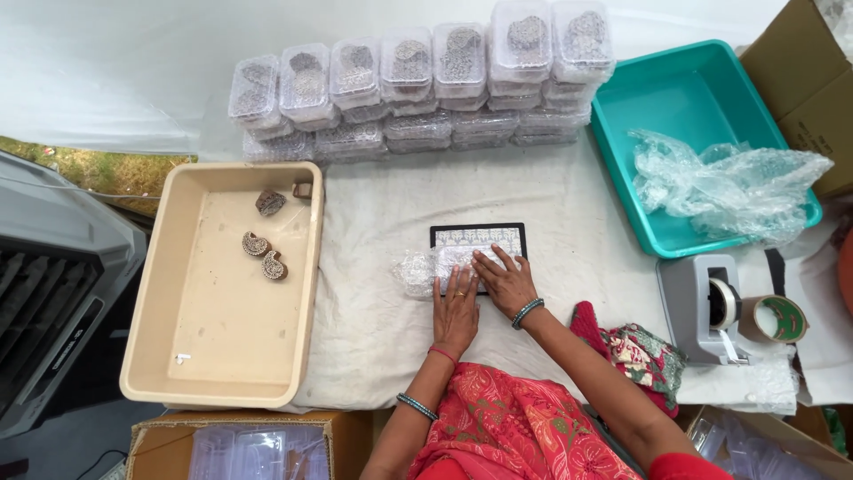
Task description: The person wraps a small rectangular item in bubble wrap and secures it with tape. They then wipe several small, ornate metal objects with a cloth and place them into a clear plastic container.
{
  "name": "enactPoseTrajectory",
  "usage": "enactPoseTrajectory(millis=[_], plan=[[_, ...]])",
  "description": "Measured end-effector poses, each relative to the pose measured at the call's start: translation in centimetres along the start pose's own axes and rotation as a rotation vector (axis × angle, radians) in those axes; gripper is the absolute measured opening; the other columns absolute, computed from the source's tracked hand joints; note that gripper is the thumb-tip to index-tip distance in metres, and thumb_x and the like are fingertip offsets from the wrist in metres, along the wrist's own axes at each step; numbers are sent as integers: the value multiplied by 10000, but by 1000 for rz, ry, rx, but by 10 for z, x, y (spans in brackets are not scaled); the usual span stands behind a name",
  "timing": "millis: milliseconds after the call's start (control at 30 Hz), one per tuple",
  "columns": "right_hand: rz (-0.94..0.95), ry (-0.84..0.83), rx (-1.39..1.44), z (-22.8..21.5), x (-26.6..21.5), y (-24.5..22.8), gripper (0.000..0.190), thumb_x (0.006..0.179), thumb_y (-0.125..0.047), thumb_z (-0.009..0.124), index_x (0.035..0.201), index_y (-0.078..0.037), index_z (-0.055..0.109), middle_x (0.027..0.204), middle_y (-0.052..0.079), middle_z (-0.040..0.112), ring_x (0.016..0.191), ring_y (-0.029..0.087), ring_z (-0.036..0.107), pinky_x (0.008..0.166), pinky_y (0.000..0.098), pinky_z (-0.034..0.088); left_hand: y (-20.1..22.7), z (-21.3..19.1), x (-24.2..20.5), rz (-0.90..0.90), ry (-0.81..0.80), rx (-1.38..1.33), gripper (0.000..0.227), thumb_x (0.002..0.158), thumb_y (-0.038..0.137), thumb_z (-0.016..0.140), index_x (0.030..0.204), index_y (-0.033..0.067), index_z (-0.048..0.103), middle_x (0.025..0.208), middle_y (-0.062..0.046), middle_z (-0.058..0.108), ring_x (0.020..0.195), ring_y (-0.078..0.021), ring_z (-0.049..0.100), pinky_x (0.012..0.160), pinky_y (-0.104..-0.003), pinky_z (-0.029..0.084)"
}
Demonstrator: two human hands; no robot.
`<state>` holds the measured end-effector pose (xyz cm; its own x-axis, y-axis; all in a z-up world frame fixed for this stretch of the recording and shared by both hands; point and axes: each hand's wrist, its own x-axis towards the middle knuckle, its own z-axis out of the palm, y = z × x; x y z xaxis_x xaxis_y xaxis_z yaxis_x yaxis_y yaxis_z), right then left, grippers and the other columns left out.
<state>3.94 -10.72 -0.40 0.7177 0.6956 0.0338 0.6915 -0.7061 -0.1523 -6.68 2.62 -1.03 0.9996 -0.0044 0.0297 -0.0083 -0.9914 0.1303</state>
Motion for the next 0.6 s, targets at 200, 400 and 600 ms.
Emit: enactPoseTrajectory(millis=[200, 400, 600], plan=[[18, -58, -100, 5, -1, -4, 497, 1001, -301, 530, 1497, -284, 497, 1633, -120, 354, 1518, 185, 274, 1115, 527, 300, 4, -16, 3, -99, -122, -112, 770, 945, 415, 634, 1600, 185, 300, 1708, -91, 123, 1588, -260, 38, 1257, -548, 10], [14, 8, -64, 12, -6, -2, 533, 1003, -341, 515, 1528, -282, 448, 1654, -100, 314, 1525, 190, 239, 1123, 550, 289, -1, -7, 2, -99, -85, -182, 786, 937, 444, 633, 1616, 251, 285, 1719, -49, 112, 1579, -248, 47, 1246, -556, 11], [40, 6, 141, 23, -3, 4, 503, 949, -330, 614, 1444, -270, 553, 1633, -73, 331, 1510, 218, 242, 1121, 557, 289, -6, -5, 1, -40, -45, -154, 737, 954, 431, 628, 1593, 258, 304, 1705, -41, 148, 1565, -245, 106, 1225, -613, 55]])
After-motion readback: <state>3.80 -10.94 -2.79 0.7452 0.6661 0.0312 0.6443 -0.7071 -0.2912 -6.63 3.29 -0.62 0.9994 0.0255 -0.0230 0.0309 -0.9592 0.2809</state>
